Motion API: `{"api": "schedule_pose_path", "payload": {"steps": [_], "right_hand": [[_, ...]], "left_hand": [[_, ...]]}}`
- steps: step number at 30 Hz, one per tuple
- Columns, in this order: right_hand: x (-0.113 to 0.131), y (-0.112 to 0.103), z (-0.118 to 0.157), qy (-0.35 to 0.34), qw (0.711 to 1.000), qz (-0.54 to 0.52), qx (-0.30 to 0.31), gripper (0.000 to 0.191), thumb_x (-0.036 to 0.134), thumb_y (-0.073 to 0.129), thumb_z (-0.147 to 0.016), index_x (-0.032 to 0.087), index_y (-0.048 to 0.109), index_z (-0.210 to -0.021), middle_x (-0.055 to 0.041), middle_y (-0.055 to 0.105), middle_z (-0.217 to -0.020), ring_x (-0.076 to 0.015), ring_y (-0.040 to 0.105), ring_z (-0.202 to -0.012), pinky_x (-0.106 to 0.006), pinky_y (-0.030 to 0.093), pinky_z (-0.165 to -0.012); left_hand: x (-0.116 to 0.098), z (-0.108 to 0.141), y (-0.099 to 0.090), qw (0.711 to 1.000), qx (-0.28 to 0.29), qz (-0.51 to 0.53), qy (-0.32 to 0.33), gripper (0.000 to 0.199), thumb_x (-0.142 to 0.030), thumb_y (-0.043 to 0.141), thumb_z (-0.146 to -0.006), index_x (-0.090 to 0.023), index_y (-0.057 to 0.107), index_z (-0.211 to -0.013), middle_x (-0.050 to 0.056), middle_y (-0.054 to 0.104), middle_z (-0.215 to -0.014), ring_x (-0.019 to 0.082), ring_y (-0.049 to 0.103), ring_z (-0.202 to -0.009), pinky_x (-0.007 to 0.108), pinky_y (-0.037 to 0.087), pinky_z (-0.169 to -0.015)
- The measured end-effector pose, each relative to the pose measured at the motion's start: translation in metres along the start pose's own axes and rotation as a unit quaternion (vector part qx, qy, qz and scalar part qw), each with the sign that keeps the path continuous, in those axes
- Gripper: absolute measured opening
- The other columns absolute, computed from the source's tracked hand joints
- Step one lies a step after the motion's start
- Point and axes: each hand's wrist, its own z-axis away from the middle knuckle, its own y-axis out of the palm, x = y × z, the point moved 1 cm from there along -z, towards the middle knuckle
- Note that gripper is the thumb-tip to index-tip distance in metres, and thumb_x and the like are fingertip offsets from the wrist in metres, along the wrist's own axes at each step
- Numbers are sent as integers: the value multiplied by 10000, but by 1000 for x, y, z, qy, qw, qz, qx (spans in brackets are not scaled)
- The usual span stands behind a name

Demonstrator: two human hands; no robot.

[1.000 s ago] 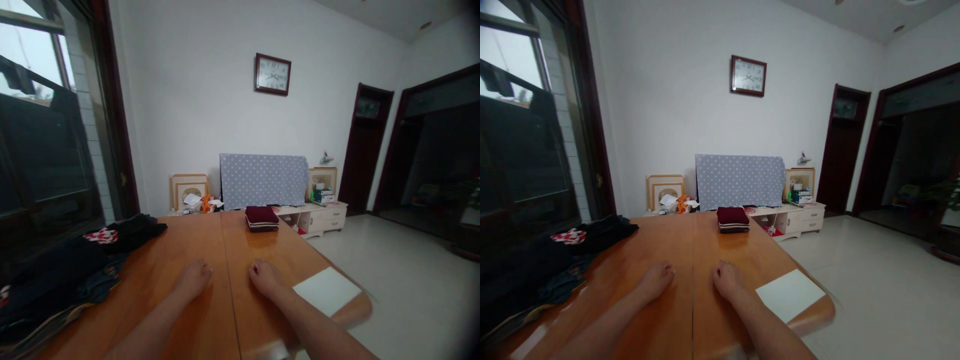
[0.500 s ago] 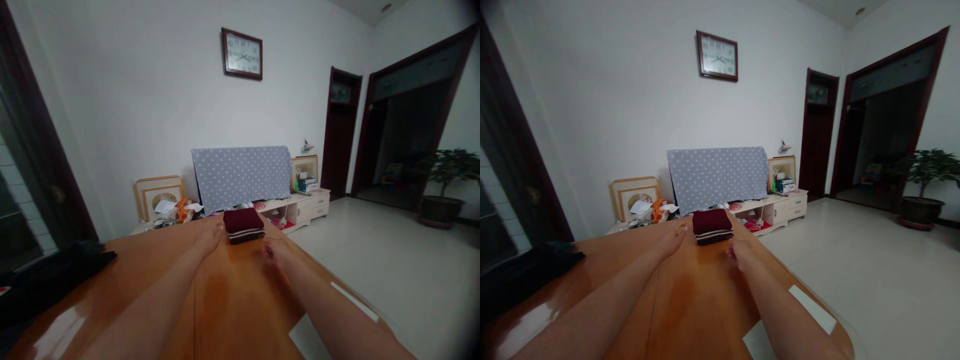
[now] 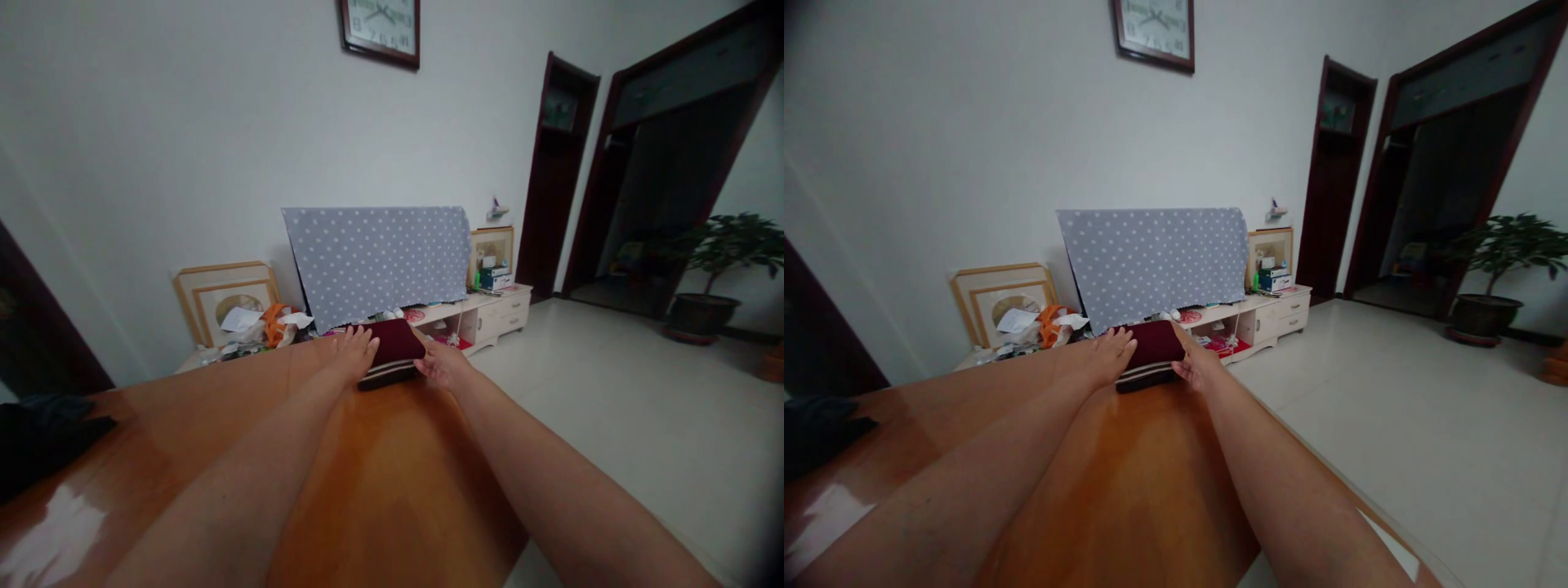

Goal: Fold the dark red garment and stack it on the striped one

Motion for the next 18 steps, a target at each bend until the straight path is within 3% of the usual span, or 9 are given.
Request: {"api": "schedule_pose_path", "payload": {"steps": [10,18], "right_hand": [[10,15,-20,-17,998,28,-49,216,28,721,-692,179,568,-674,31,585,-555,-88,567,-469,-159,473,-413],[-4,6,-10,-26,997,33,-70,112,114,681,-740,180,595,-711,19,614,-559,-103,596,-475,-186,496,-446]], "left_hand": [[-3,4,4,999,37,-11,-33,773,-698,135,-956,-258,379,-1543,85,247,-1648,367,156,-1524,699,59,-1156],[-7,13,2,997,50,-51,-26,951,-818,128,-871,-210,285,-1585,111,193,-1659,393,114,-1527,688,37,-1160]]}}
